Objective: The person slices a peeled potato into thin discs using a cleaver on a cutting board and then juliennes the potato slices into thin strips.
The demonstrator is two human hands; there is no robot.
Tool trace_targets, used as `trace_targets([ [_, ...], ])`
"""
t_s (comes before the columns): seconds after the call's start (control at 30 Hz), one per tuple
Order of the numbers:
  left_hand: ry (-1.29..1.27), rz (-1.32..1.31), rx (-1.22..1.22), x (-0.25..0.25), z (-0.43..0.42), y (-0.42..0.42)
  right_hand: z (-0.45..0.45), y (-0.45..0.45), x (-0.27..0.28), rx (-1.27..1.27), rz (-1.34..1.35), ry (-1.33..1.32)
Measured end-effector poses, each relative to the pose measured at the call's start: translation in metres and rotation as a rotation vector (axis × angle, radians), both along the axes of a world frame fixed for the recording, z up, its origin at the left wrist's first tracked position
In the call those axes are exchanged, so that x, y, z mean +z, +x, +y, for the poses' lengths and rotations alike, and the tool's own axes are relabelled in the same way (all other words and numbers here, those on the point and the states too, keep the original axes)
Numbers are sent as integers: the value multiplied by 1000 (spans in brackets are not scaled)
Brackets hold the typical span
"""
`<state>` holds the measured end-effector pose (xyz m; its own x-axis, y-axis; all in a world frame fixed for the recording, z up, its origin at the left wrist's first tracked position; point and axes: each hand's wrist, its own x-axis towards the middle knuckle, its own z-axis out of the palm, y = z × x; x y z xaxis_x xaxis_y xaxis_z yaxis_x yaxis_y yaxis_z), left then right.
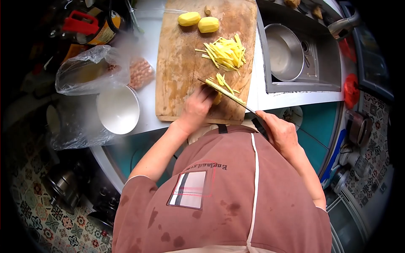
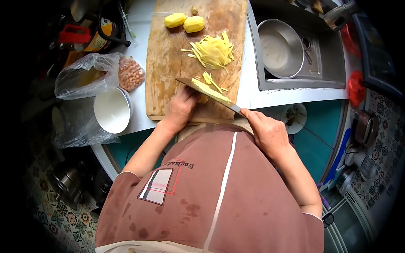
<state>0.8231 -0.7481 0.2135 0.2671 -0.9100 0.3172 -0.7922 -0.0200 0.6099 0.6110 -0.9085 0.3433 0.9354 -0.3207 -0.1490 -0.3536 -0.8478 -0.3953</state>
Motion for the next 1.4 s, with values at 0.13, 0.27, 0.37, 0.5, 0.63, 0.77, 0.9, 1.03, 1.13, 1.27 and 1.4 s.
trace_targets([
  [0.13, -45, -25, 13, -1, -1, 1, 1, 0, -1, 17, 27, -31],
  [0.27, 66, -2, -2, 2, 1, 0, 1, 11, -44, 43, -12, -82],
  [0.37, 54, -23, 2, 1, 0, 1, 1, 22, -48, 32, -26, -26],
  [0.5, 7, -47, 12, 0, -2, -1, -1, 18, -47, 9, -128, 21],
  [0.63, -35, -31, 18, 0, 1, 0, 3, 9, -16, 12, -60, 6],
  [0.77, -25, 9, 1, 1, 1, 1, 0, 0, 9, 16, 21, -13],
  [0.9, -47, -21, 22, 1, -1, 1, 0, -1, -4, 14, -2, -4],
  [1.03, 54, 17, 18, -1, 2, -1, 5, 15, -43, 35, 9, -67],
  [1.13, 56, 15, 18, 1, 2, -1, 1, 22, -49, 20, -56, 0],
  [1.27, -38, 13, 44, 2, -3, -1, 2, 21, -47, -63, -203, 61],
  [1.4, -42, 23, 39, -3, 3, -2, 3, 12, -14, -19, -94, 37],
])
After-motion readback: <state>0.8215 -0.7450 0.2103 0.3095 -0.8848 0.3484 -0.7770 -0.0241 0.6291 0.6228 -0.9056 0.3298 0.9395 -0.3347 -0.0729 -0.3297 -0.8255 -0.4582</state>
